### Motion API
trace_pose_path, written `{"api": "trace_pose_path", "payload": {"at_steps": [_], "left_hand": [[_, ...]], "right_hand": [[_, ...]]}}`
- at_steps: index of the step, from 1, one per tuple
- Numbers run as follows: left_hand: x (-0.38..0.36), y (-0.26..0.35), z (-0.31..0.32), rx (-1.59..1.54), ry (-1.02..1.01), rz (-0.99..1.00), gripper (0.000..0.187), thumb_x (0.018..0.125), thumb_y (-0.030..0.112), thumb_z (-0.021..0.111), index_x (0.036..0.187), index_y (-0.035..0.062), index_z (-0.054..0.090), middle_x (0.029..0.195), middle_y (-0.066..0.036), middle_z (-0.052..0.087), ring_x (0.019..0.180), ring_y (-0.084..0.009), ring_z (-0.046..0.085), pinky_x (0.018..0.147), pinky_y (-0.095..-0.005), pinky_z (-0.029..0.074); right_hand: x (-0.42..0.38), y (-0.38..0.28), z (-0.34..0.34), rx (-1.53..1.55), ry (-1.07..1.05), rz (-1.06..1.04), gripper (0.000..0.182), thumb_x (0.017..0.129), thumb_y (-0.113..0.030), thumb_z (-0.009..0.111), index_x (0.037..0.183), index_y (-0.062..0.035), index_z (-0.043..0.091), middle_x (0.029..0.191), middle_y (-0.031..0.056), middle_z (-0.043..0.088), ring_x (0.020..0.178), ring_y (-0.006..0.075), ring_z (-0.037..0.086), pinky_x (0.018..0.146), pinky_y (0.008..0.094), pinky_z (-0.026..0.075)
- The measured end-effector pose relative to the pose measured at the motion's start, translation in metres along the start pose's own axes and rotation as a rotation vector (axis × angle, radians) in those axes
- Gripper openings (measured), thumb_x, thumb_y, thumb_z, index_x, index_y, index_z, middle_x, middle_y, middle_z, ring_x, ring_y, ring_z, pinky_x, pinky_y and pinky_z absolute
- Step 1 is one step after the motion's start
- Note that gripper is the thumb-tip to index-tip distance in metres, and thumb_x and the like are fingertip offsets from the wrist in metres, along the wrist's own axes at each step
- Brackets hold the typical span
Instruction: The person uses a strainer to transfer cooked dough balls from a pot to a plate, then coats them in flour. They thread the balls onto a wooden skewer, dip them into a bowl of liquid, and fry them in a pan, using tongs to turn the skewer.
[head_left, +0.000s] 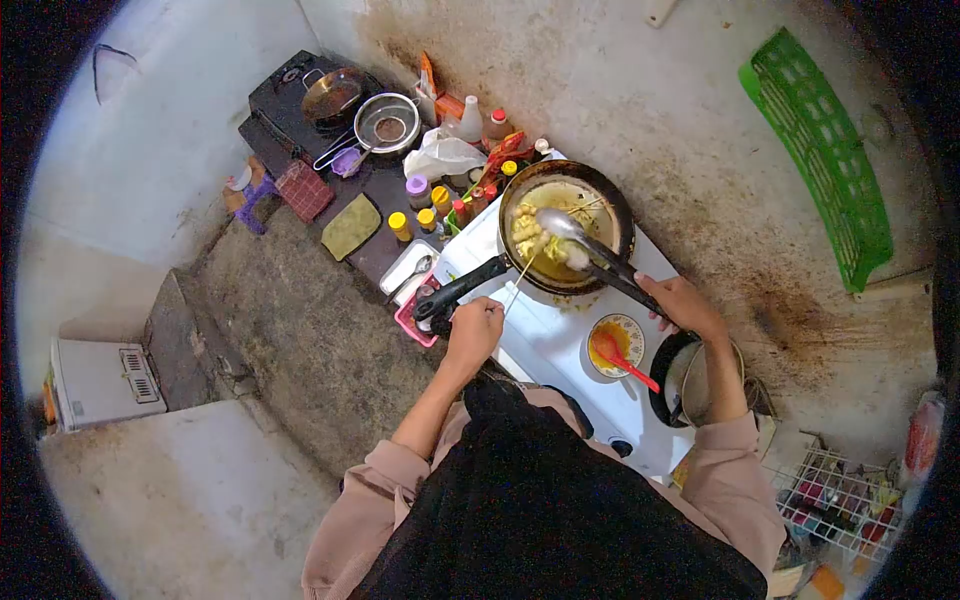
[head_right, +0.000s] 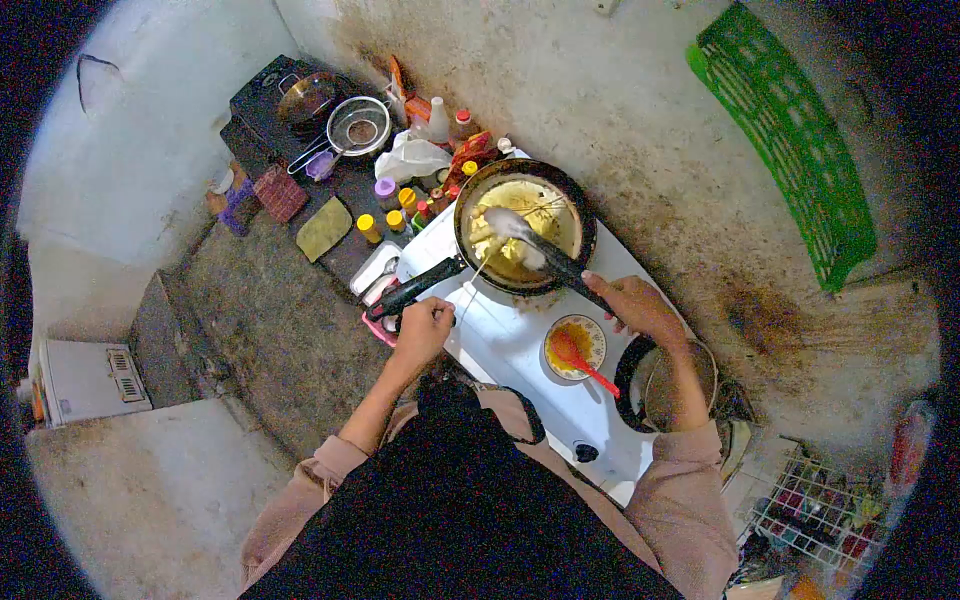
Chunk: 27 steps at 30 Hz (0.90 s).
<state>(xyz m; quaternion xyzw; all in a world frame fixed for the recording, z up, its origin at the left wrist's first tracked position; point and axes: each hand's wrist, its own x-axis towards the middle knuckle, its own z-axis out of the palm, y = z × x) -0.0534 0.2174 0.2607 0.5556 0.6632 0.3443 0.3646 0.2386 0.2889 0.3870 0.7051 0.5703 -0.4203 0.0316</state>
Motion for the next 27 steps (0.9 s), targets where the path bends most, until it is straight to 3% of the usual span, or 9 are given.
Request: {"api": "trace_pose_path", "payload": {"at_steps": [4, 6, 9, 12, 16, 21, 25, 27], "left_hand": [[0.001, -0.010, 0.004, 0.018, 0.037, 0.080, 0.022, 0.079, 0.016, 0.058, 0.080, -0.0059, 0.062, 0.059, -0.016, 0.059, 0.051, -0.0223, 0.057, 0.051, -0.0320, 0.044], [0.000, -0.012, 0.006, -0.028, 0.020, 0.038, 0.023, 0.080, 0.016, 0.057, 0.081, -0.0063, 0.062, 0.060, -0.015, 0.060, 0.052, -0.0226, 0.058, 0.052, -0.0317, 0.045], [0.001, -0.012, 0.005, -0.040, -0.016, 0.021, 0.023, 0.081, 0.016, 0.055, 0.082, -0.0062, 0.062, 0.062, -0.015, 0.061, 0.054, -0.0211, 0.060, 0.053, -0.0307, 0.046], [0.000, -0.014, 0.007, -0.092, -0.075, -0.030, 0.023, 0.081, 0.015, 0.054, 0.085, -0.0054, 0.063, 0.064, -0.014, 0.062, 0.054, -0.0181, 0.060, 0.053, -0.0291, 0.047], [0.001, -0.013, 0.006, -0.156, -0.123, -0.107, 0.022, 0.082, 0.016, 0.054, 0.087, -0.0041, 0.063, 0.065, -0.011, 0.063, 0.052, -0.0140, 0.059, 0.052, -0.0267, 0.047], [0.002, -0.019, 0.009, -0.121, -0.086, -0.096, 0.021, 0.081, 0.016, 0.057, 0.083, -0.0044, 0.063, 0.064, -0.010, 0.063, 0.053, -0.0129, 0.059, 0.053, -0.0263, 0.047], [0.002, -0.015, 0.008, -0.083, -0.014, -0.020, 0.020, 0.079, 0.015, 0.060, 0.081, -0.0047, 0.062, 0.062, -0.011, 0.061, 0.053, -0.0131, 0.057, 0.052, -0.0264, 0.045], [0.002, -0.012, 0.007, -0.075, -0.008, -0.012, 0.018, 0.077, 0.013, 0.060, 0.083, -0.0031, 0.062, 0.060, -0.014, 0.060, 0.052, -0.0176, 0.057, 0.051, -0.0296, 0.044]], "right_hand": [[-0.007, -0.003, -0.011, 0.001, 0.016, 0.050, 0.075, 0.075, -0.070, 0.043, 0.073, 0.0031, 0.059, 0.063, 0.0099, 0.058, 0.048, 0.0169, 0.058, 0.044, 0.0298, 0.048], [-0.008, 0.002, -0.016, -0.069, 0.022, 0.094, 0.075, 0.075, -0.069, 0.042, 0.075, 0.0034, 0.059, 0.064, 0.0100, 0.058, 0.048, 0.0169, 0.058, 0.044, 0.0298, 0.049], [-0.008, 0.000, -0.004, -0.144, 0.072, 0.080, 0.064, 0.081, -0.062, 0.043, 0.064, -0.0016, 0.058, 0.055, 0.0049, 0.054, 0.043, 0.0140, 0.054, 0.037, 0.0249, 0.042], [-0.004, -0.003, 0.005, -0.025, 0.009, -0.001, 0.065, 0.081, -0.062, 0.043, 0.065, -0.0002, 0.058, 0.055, 0.0052, 0.055, 0.042, 0.0139, 0.054, 0.039, 0.0265, 0.044], [-0.012, -0.009, -0.004, -0.018, 0.052, 0.044, 0.068, 0.080, -0.063, 0.043, 0.068, 0.0020, 0.059, 0.058, 0.0076, 0.057, 0.044, 0.0148, 0.055, 0.043, 0.0277, 0.046], [-0.013, 0.000, -0.004, -0.190, 0.048, 0.051, 0.071, 0.079, -0.066, 0.041, 0.071, 0.0024, 0.059, 0.061, 0.0095, 0.059, 0.047, 0.0159, 0.057, 0.045, 0.0292, 0.047], [-0.008, -0.008, 0.009, 0.010, 0.067, 0.025, 0.063, 0.081, -0.059, 0.046, 0.069, 0.0012, 0.060, 0.055, 0.0068, 0.056, 0.043, 0.0150, 0.056, 0.042, 0.0264, 0.045], [-0.014, -0.013, 0.003, 0.022, 0.074, 0.018, 0.064, 0.081, -0.060, 0.045, 0.070, 0.0013, 0.061, 0.056, 0.0072, 0.057, 0.045, 0.0155, 0.057, 0.043, 0.0264, 0.045]]}}
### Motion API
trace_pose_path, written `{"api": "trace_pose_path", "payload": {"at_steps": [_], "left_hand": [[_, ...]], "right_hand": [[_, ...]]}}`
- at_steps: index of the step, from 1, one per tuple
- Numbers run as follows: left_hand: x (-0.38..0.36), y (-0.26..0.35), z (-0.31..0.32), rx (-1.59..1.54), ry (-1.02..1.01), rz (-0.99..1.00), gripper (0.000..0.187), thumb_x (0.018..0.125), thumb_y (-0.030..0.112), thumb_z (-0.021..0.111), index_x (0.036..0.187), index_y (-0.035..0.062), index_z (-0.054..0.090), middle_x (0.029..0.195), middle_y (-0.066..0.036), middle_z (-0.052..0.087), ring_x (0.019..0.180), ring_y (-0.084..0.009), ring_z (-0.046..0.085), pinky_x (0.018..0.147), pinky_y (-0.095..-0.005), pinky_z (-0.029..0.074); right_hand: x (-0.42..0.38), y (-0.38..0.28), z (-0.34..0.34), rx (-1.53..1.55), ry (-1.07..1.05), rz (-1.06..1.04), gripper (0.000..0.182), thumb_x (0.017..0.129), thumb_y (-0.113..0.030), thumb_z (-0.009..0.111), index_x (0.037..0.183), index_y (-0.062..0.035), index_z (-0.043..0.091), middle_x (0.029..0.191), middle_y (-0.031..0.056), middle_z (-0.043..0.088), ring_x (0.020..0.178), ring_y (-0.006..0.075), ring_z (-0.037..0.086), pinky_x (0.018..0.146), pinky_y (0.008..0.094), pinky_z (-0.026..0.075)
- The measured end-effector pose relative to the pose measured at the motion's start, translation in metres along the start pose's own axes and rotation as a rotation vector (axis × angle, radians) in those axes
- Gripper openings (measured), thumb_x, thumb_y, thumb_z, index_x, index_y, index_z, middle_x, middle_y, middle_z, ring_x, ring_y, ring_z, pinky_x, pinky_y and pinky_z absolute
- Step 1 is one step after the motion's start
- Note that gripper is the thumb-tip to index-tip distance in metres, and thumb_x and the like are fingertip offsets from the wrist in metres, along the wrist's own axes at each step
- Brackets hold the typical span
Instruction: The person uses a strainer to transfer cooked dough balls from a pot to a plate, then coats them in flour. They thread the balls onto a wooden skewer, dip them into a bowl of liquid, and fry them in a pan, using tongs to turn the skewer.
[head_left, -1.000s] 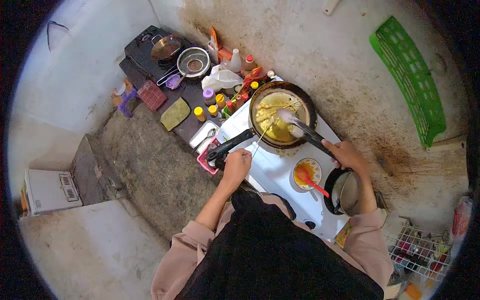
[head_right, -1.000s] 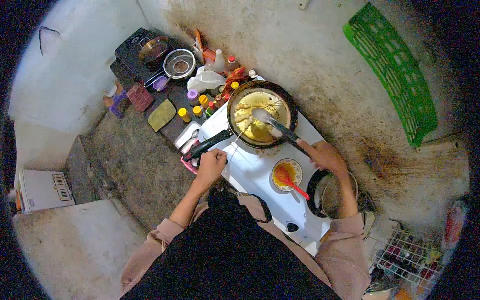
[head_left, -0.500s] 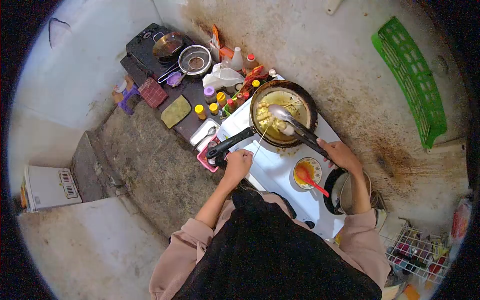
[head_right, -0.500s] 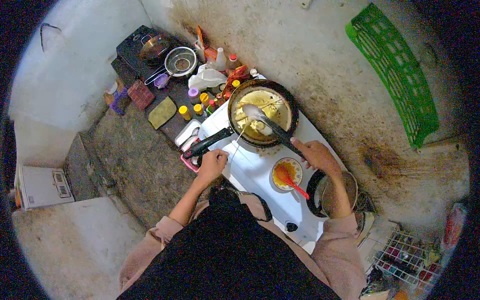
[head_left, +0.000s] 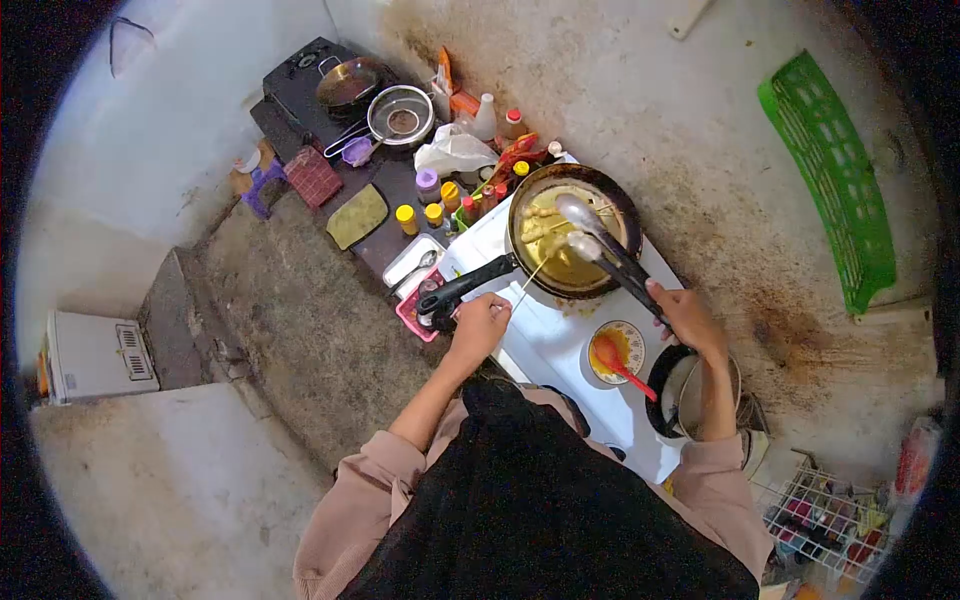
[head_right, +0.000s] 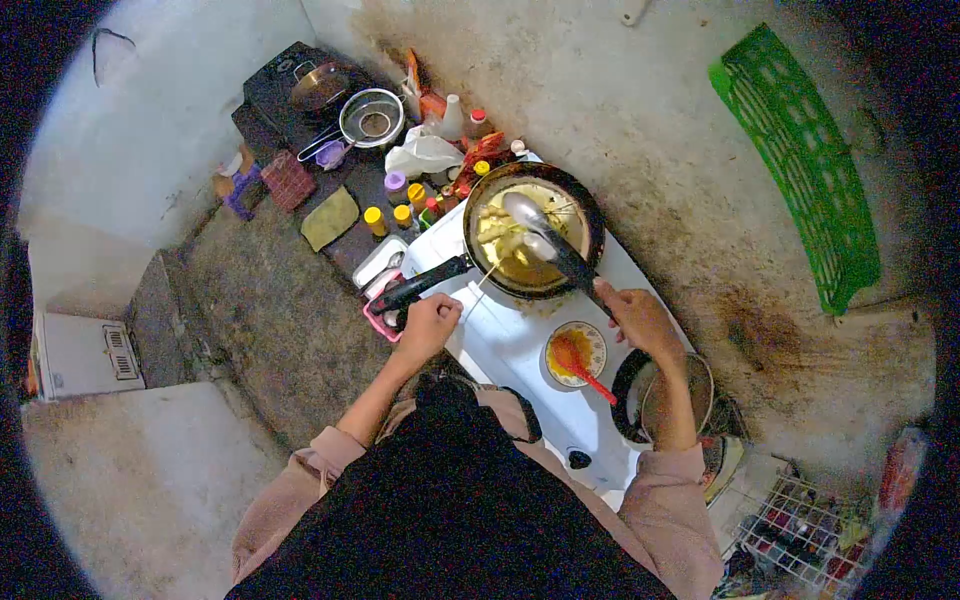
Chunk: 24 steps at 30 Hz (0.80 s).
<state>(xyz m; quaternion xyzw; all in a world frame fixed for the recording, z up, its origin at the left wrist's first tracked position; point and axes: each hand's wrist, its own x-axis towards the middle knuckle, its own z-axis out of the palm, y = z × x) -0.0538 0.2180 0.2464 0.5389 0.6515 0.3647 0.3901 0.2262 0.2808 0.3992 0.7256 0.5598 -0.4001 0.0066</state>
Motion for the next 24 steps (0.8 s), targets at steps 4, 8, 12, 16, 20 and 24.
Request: {"api": "trace_pose_path", "payload": {"at_steps": [4, 8, 12, 16, 20, 24], "left_hand": [[0.001, -0.002, 0.000, -0.020, 0.020, 0.022, 0.015, 0.075, 0.012, 0.060, 0.082, -0.0015, 0.062, 0.059, -0.015, 0.059, 0.053, -0.0217, 0.058, 0.052, -0.0320, 0.044], [0.003, 0.002, -0.002, 0.056, -0.003, 0.035, 0.018, 0.075, 0.014, 0.062, 0.081, -0.0026, 0.062, 0.061, -0.015, 0.058, 0.055, -0.0207, 0.057, 0.054, -0.0317, 0.045], [0.004, 0.006, -0.001, 0.093, -0.023, 0.045, 0.014, 0.072, 0.010, 0.062, 0.080, -0.0010, 0.062, 0.072, -0.019, 0.060, 0.065, -0.0308, 0.059, 0.060, -0.0378, 0.046], [0.006, 0.011, -0.004, 0.089, -0.060, 0.018, 0.014, 0.071, 0.010, 0.063, 0.080, -0.0005, 0.062, 0.075, -0.020, 0.061, 0.071, -0.0336, 0.059, 0.064, -0.0401, 0.046], [0.009, 0.012, -0.002, 0.181, -0.063, 0.079, 0.014, 0.070, 0.010, 0.063, 0.080, 0.0008, 0.062, 0.079, -0.021, 0.061, 0.075, -0.0352, 0.059, 0.068, -0.0414, 0.047], [0.010, 0.014, -0.002, 0.184, -0.060, 0.064, 0.013, 0.070, 0.010, 0.063, 0.079, 0.0013, 0.062, 0.080, -0.021, 0.061, 0.076, -0.0355, 0.059, 0.068, -0.0416, 0.047]], "right_hand": [[-0.001, 0.009, -0.007, -0.206, 0.036, 0.031, 0.071, 0.078, -0.066, 0.042, 0.070, 0.0021, 0.060, 0.061, 0.0110, 0.059, 0.049, 0.0184, 0.059, 0.053, 0.0333, 0.048], [0.003, 0.010, 0.004, -0.183, 0.004, 0.015, 0.073, 0.078, -0.067, 0.041, 0.070, 0.0028, 0.061, 0.059, 0.0128, 0.059, 0.050, 0.0212, 0.059, 0.056, 0.0344, 0.048], [-0.008, 0.002, 0.005, -0.049, 0.036, 0.015, 0.068, 0.080, -0.062, 0.045, 0.073, 0.0033, 0.060, 0.058, 0.0078, 0.056, 0.046, 0.0154, 0.057, 0.045, 0.0284, 0.045], [0.000, 0.019, 0.002, -0.216, 0.066, 0.022, 0.075, 0.075, -0.070, 0.041, 0.070, 0.0022, 0.062, 0.055, 0.0124, 0.057, 0.051, 0.0219, 0.060, 0.056, 0.0342, 0.049], [-0.003, 0.010, 0.011, -0.150, 0.024, 0.004, 0.069, 0.078, -0.065, 0.043, 0.070, 0.0025, 0.060, 0.056, 0.0090, 0.056, 0.046, 0.0176, 0.057, 0.048, 0.0305, 0.046], [-0.015, 0.001, 0.005, -0.018, 0.038, 0.023, 0.067, 0.080, -0.062, 0.044, 0.070, 0.0028, 0.059, 0.056, 0.0073, 0.054, 0.045, 0.0159, 0.055, 0.045, 0.0290, 0.044]]}}
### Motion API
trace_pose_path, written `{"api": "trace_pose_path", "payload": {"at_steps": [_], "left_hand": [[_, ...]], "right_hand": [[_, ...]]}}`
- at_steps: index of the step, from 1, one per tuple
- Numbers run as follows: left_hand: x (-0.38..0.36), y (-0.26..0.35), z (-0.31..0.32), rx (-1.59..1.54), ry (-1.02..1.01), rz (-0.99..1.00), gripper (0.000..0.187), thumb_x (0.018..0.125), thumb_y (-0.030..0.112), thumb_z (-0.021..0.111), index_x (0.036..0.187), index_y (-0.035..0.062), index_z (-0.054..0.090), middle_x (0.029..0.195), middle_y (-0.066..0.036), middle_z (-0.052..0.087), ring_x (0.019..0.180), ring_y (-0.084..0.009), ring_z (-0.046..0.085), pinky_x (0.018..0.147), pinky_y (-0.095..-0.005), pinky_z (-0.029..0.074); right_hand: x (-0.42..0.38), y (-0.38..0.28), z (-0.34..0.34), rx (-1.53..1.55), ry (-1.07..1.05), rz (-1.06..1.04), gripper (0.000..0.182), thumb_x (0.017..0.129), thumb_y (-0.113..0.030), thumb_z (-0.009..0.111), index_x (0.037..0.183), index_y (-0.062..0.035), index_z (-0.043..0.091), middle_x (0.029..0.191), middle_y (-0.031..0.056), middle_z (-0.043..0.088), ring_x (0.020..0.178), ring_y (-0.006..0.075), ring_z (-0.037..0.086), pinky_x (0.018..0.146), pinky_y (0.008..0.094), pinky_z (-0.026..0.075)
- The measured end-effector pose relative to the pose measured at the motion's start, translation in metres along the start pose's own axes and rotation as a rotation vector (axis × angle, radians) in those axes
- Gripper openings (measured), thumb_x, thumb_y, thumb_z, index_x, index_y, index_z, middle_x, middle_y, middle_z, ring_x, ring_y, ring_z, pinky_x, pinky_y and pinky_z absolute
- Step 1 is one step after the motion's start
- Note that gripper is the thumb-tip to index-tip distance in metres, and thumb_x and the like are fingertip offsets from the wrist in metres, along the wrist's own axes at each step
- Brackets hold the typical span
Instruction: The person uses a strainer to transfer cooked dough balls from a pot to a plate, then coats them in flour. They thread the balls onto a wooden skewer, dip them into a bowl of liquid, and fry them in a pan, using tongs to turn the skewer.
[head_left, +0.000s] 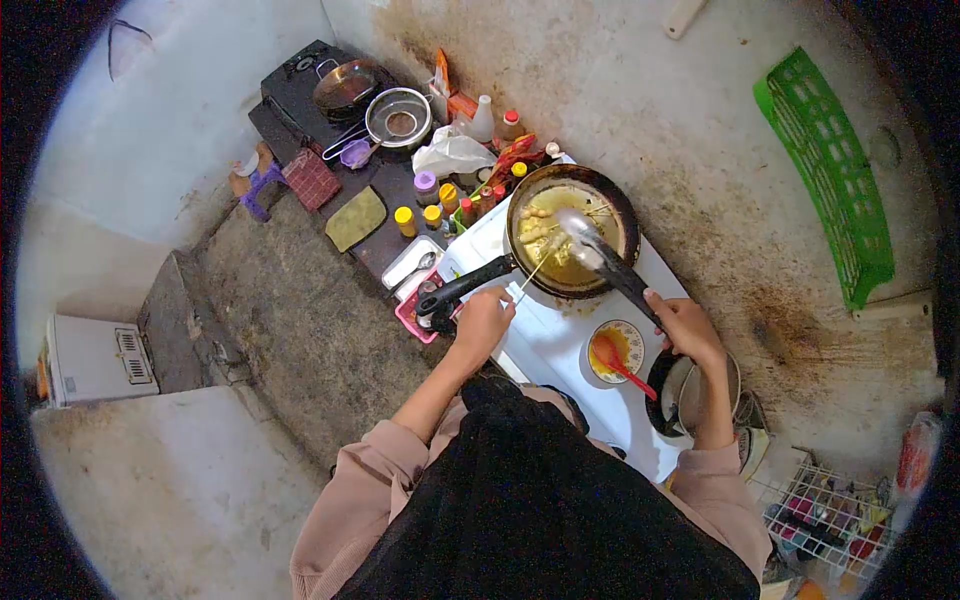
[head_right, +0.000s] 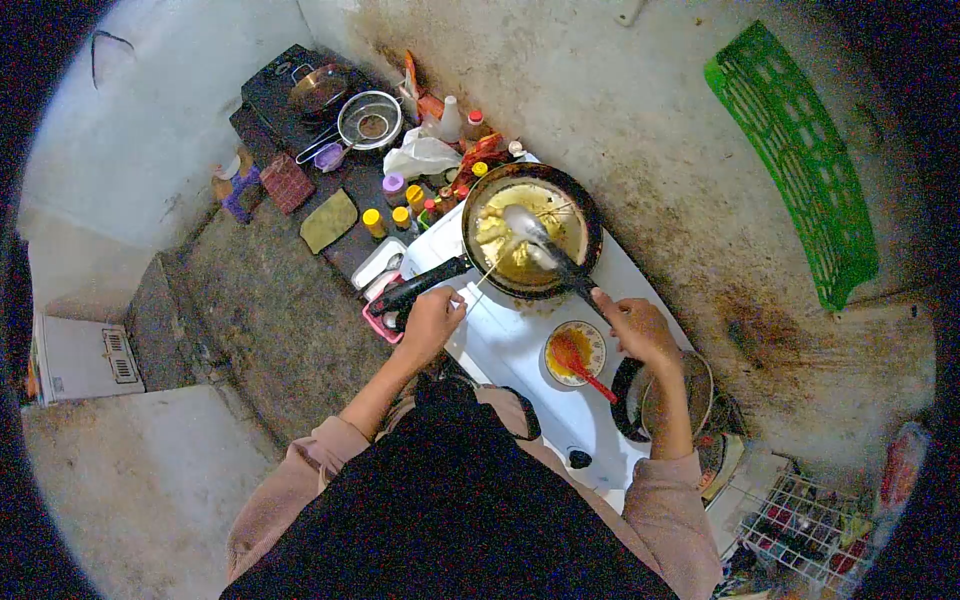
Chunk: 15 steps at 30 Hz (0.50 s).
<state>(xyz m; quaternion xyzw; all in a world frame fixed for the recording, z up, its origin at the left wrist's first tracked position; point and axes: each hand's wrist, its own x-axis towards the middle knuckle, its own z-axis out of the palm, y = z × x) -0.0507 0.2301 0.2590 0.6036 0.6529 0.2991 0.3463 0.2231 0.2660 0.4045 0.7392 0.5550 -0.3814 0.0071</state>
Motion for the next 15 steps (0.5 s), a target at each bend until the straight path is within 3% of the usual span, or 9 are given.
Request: {"api": "trace_pose_path", "payload": {"at_steps": [3, 12, 15], "left_hand": [[0.000, -0.001, 0.001, 0.007, 0.020, 0.012, 0.011, 0.070, 0.010, 0.062, 0.077, 0.0013, 0.060, 0.079, -0.021, 0.060, 0.075, -0.0356, 0.059, 0.067, -0.0418, 0.047], [-0.004, 0.002, 0.003, 0.116, 0.060, 0.096, 0.009, 0.072, 0.008, 0.059, 0.078, 0.0019, 0.059, 0.083, -0.018, 0.058, 0.076, -0.0344, 0.058, 0.066, -0.0421, 0.047], [-0.006, 0.000, 0.004, 0.132, 0.055, 0.110, 0.010, 0.072, 0.009, 0.059, 0.079, 0.0019, 0.059, 0.083, -0.017, 0.057, 0.076, -0.0344, 0.058, 0.067, -0.0420, 0.047]], "right_hand": [[0.012, 0.016, -0.004, -0.194, 0.042, 0.036, 0.071, 0.075, -0.069, 0.042, 0.068, -0.0012, 0.062, 0.052, 0.0105, 0.056, 0.050, 0.0225, 0.059, 0.059, 0.0357, 0.047], [0.007, 0.012, 0.008, -0.023, 0.110, -0.010, 0.071, 0.076, -0.069, 0.041, 0.058, -0.0026, 0.059, 0.052, 0.0119, 0.056, 0.052, 0.0234, 0.060, 0.059, 0.0370, 0.046], [0.016, 0.023, 0.005, -0.237, 0.082, 0.005, 0.072, 0.076, -0.069, 0.041, 0.066, -0.0007, 0.060, 0.054, 0.0106, 0.057, 0.051, 0.0213, 0.059, 0.056, 0.0345, 0.047]]}}
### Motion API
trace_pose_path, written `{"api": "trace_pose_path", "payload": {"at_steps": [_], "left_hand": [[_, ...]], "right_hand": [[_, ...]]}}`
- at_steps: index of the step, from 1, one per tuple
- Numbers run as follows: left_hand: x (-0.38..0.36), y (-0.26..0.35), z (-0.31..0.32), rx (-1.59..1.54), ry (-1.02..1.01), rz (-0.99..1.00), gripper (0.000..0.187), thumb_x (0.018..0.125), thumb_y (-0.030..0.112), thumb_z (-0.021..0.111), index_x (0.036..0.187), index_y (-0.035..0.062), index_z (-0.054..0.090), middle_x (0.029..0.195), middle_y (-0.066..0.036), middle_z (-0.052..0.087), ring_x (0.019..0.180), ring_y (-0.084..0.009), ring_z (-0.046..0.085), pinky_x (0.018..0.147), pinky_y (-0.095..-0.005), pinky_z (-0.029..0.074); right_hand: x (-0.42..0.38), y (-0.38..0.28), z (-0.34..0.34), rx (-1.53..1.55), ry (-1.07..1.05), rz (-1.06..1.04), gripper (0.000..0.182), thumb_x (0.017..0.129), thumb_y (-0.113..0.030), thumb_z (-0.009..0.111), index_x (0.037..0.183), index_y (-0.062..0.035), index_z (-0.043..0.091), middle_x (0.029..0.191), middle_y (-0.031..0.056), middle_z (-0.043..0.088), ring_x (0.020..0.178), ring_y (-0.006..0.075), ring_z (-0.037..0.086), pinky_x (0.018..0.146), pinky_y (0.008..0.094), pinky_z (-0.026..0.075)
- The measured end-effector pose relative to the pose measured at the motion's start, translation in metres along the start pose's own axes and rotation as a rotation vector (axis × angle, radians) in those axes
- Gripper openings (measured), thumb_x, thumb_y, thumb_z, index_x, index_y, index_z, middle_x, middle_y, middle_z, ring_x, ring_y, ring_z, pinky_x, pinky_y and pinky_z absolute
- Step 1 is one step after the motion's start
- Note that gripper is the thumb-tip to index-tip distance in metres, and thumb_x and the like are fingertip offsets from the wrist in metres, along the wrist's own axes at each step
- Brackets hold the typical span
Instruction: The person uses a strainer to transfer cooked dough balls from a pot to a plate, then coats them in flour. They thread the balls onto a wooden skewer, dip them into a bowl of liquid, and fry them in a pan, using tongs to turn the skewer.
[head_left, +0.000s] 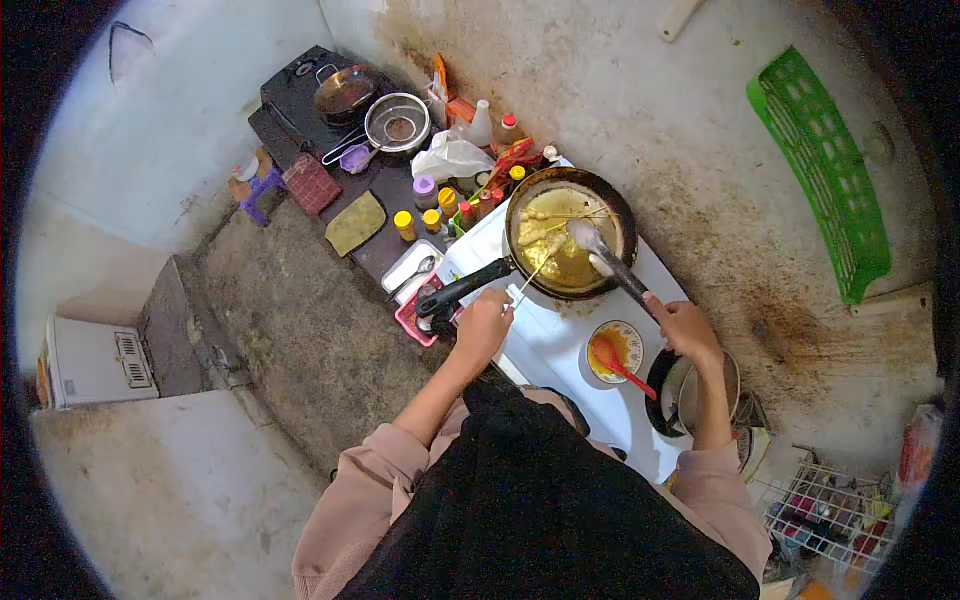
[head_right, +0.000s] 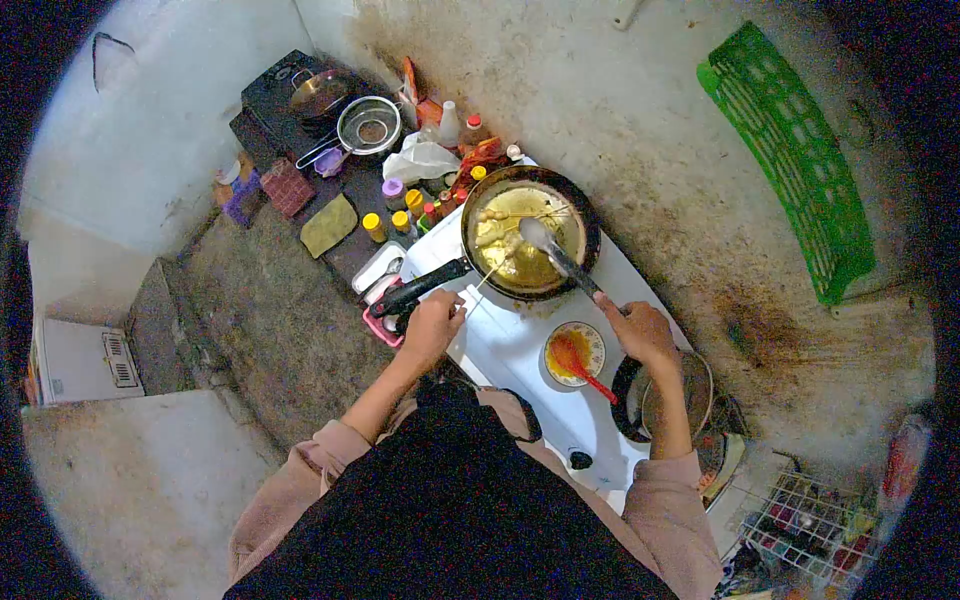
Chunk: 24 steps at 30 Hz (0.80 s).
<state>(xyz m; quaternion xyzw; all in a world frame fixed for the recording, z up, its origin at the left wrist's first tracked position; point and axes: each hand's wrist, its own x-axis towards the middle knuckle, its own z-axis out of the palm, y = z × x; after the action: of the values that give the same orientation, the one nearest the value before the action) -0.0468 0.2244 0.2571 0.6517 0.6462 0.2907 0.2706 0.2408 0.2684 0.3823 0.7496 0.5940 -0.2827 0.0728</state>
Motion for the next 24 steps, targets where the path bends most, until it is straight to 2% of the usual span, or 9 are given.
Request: {"api": "trace_pose_path", "payload": {"at_steps": [3, 6, 9, 12, 16, 18, 21, 24], "left_hand": [[-0.003, -0.003, 0.001, -0.001, 0.003, 0.023, 0.011, 0.073, 0.010, 0.059, 0.081, 0.0019, 0.060, 0.082, -0.016, 0.055, 0.074, -0.0343, 0.058, 0.067, -0.0420, 0.047], [-0.002, -0.001, 0.001, -0.013, 0.005, 0.015, 0.011, 0.074, 0.011, 0.059, 0.080, 0.0017, 0.060, 0.081, -0.016, 0.055, 0.073, -0.0341, 0.058, 0.067, -0.0421, 0.047], [-0.003, -0.001, -0.001, -0.020, 0.008, -0.004, 0.011, 0.074, 0.011, 0.059, 0.079, 0.0013, 0.061, 0.081, -0.016, 0.055, 0.073, -0.0342, 0.058, 0.068, -0.0422, 0.047], [-0.004, -0.001, -0.001, -0.040, 0.026, -0.019, 0.011, 0.074, 0.010, 0.058, 0.078, 0.0006, 0.063, 0.081, -0.018, 0.057, 0.074, -0.0342, 0.058, 0.067, -0.0415, 0.047], [-0.004, -0.004, 0.004, -0.133, 0.066, -0.002, 0.014, 0.072, 0.009, 0.059, 0.080, -0.0018, 0.064, 0.080, -0.021, 0.060, 0.075, -0.0330, 0.059, 0.068, -0.0391, 0.048], [-0.005, -0.004, 0.004, -0.212, 0.043, -0.057, 0.016, 0.072, 0.009, 0.059, 0.080, -0.0032, 0.064, 0.076, -0.021, 0.061, 0.070, -0.0311, 0.061, 0.066, -0.0368, 0.048], [-0.005, -0.004, 0.003, -0.296, 0.029, -0.132, 0.017, 0.073, 0.011, 0.060, 0.080, -0.0045, 0.065, 0.070, -0.020, 0.062, 0.063, -0.0281, 0.062, 0.061, -0.0336, 0.048], [-0.006, -0.012, 0.009, -0.325, 0.036, -0.150, 0.020, 0.076, 0.014, 0.061, 0.082, -0.0042, 0.065, 0.065, -0.015, 0.062, 0.055, -0.0199, 0.059, 0.054, -0.0294, 0.047]], "right_hand": [[-0.005, -0.013, 0.002, 0.134, -0.112, 0.022, 0.066, 0.081, -0.061, 0.044, 0.068, 0.0019, 0.058, 0.057, 0.0064, 0.055, 0.044, 0.0142, 0.054, 0.040, 0.0264, 0.042], [-0.009, -0.020, 0.005, 0.272, -0.084, -0.006, 0.067, 0.080, -0.062, 0.044, 0.068, 0.0021, 0.058, 0.056, 0.0063, 0.054, 0.044, 0.0143, 0.054, 0.041, 0.0266, 0.043], [-0.010, -0.012, 0.000, 0.215, -0.033, 0.008, 0.067, 0.080, -0.062, 0.043, 0.071, 0.0021, 0.058, 0.057, 0.0063, 0.055, 0.045, 0.0145, 0.055, 0.040, 0.0266, 0.043], [-0.009, -0.009, -0.002, 0.046, -0.068, 0.034, 0.073, 0.076, -0.068, 0.041, 0.068, 0.0008, 0.060, 0.055, 0.0102, 0.057, 0.050, 0.0195, 0.059, 0.054, 0.0332, 0.047], [-0.004, -0.011, 0.013, 0.168, -0.059, 0.021, 0.073, 0.076, -0.069, 0.041, 0.066, 0.0009, 0.060, 0.054, 0.0111, 0.056, 0.050, 0.0208, 0.058, 0.055, 0.0342, 0.046], [-0.011, -0.018, 0.011, 0.271, -0.022, 0.018, 0.073, 0.076, -0.069, 0.040, 0.063, 0.0002, 0.060, 0.054, 0.0118, 0.056, 0.050, 0.0224, 0.058, 0.057, 0.0356, 0.046], [-0.013, -0.012, 0.001, 0.277, -0.014, 0.026, 0.068, 0.080, -0.063, 0.043, 0.077, 0.0028, 0.059, 0.061, 0.0076, 0.057, 0.046, 0.0149, 0.056, 0.042, 0.0258, 0.043], [-0.011, -0.008, -0.001, 0.099, -0.061, 0.043, 0.074, 0.077, -0.067, 0.040, 0.078, 0.0025, 0.064, 0.064, 0.0142, 0.060, 0.053, 0.0251, 0.060, 0.062, 0.0373, 0.047]]}}
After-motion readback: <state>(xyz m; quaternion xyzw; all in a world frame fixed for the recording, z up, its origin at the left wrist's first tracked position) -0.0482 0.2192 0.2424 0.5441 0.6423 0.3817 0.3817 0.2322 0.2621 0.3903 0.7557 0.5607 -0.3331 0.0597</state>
